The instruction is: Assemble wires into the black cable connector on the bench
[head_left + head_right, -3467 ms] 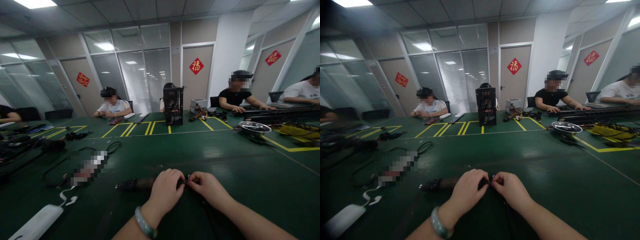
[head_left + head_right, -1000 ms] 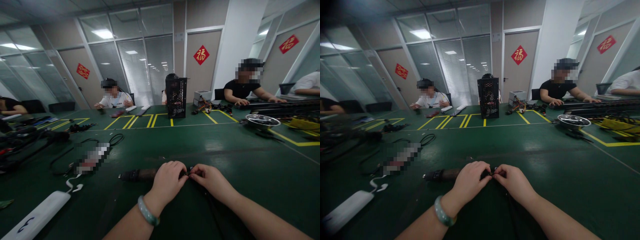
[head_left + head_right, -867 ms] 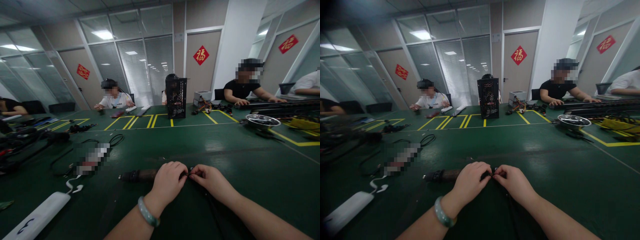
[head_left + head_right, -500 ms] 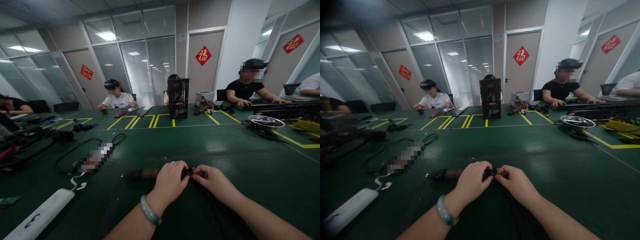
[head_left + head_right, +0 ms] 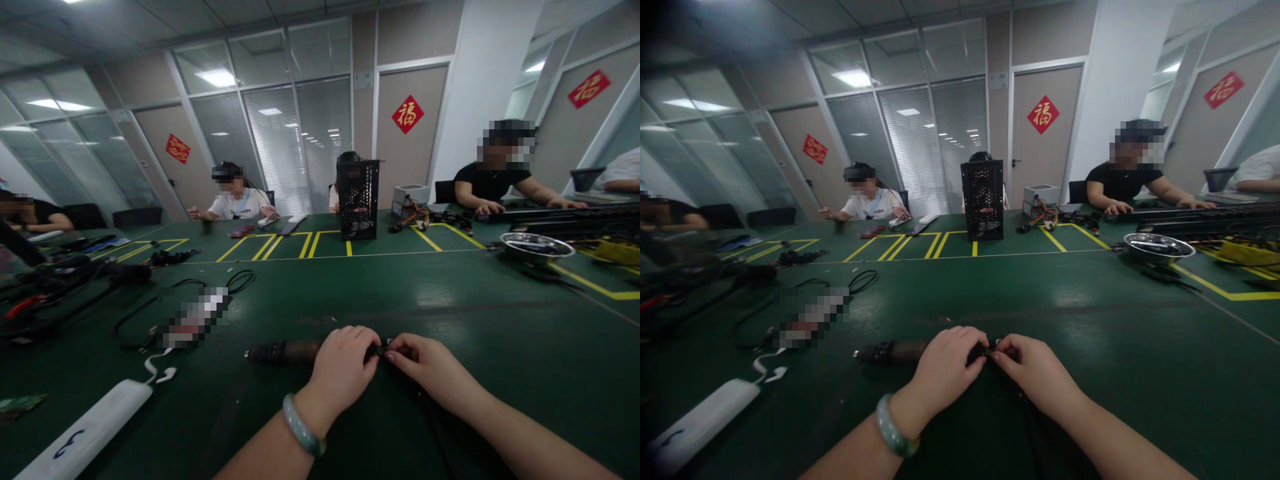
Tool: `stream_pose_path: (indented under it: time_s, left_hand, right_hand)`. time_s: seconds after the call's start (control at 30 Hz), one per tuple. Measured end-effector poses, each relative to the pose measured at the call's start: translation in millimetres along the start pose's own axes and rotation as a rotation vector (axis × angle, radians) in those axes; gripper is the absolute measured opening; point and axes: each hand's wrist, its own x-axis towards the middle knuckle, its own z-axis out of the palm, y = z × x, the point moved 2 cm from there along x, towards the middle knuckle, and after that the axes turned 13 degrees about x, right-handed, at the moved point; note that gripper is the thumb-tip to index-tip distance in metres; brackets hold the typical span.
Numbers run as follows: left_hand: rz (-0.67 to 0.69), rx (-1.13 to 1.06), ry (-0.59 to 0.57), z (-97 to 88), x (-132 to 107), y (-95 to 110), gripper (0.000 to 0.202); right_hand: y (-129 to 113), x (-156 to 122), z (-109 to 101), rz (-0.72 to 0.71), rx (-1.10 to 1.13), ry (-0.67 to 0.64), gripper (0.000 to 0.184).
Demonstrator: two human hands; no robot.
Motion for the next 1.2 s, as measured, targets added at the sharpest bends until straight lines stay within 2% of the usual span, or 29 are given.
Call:
stream_pose_path:
  time_s: [0.3,0.63,0.87,1.2]
  left_hand:
    - [-0.041,-0.01,-0.01,2.4,-2,-2,0.02]
    - [-0.049,-0.013,-0.016,3.7,0,-2,0.017]
    - [-0.053,-0.037,0.013,4.7,-1,-4,0.02]
    - [-0.032,-0.058,0.019,-1.0,-4,-1,0.018]
  right_hand:
    - [-6,-2,-2,0.033,-0.011,0.005,0.017]
    - [8,4,-2,0.04,-0.057,0.017,0.014]
    - [1,0,-2,0.056,-0.094,0.037,0.008]
    - [2,0,-1,0.001,-0.144,0.065,0.007]
